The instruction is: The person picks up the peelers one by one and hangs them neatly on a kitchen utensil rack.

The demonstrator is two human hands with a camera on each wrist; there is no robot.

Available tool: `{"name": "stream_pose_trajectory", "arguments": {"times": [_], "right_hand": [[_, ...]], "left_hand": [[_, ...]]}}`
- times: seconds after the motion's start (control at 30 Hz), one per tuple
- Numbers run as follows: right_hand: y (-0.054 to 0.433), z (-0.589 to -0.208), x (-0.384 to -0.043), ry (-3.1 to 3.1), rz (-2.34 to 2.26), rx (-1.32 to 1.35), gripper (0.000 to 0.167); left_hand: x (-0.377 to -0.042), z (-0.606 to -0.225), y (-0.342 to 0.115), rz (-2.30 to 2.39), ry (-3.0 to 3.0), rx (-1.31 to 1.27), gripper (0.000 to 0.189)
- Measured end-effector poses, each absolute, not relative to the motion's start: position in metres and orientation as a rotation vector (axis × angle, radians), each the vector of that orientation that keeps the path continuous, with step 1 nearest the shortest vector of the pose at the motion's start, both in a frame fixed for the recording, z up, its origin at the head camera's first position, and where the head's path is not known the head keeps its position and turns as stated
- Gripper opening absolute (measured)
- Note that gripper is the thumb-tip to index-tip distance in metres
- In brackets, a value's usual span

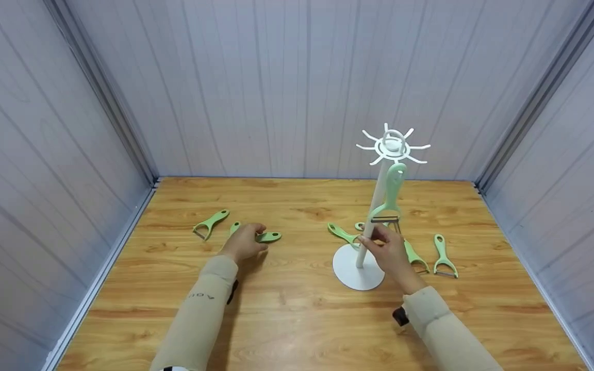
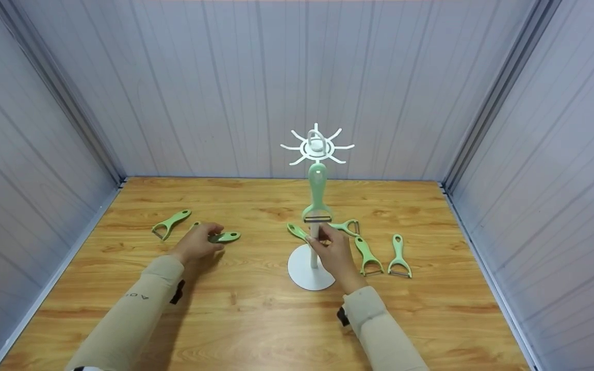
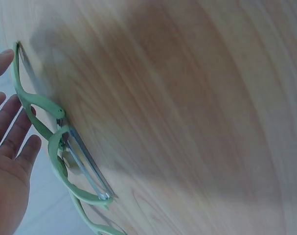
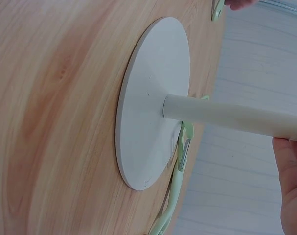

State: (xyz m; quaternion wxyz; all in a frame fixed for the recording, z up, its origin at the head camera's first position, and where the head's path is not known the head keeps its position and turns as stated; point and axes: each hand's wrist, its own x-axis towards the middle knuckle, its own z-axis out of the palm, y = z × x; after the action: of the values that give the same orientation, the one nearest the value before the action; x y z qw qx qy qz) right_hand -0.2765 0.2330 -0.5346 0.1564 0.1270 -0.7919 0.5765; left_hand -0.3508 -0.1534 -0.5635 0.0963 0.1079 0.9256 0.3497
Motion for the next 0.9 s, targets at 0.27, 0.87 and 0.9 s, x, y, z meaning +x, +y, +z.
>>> {"name": "stream_pose_trajectory", "arguments": {"times": [0.27,0.87,0.9], "right_hand": [[0.233,-0.532,-0.278,-2.280,1.678,0.359,0.022],[0.233,-0.535,-0.277,-2.280,1.657,0.344,0.019],[0.233,-0.535,-0.277,-2.278,1.660,0.342,0.019]], "left_hand": [[-0.354,-0.568,-0.149,0.972,2.773,0.305,0.044],[-0.350,-0.563,-0.143,1.047,2.732,0.319,0.033],[-0.349,-0.561,-0.142,1.071,2.723,0.322,0.031]]}}
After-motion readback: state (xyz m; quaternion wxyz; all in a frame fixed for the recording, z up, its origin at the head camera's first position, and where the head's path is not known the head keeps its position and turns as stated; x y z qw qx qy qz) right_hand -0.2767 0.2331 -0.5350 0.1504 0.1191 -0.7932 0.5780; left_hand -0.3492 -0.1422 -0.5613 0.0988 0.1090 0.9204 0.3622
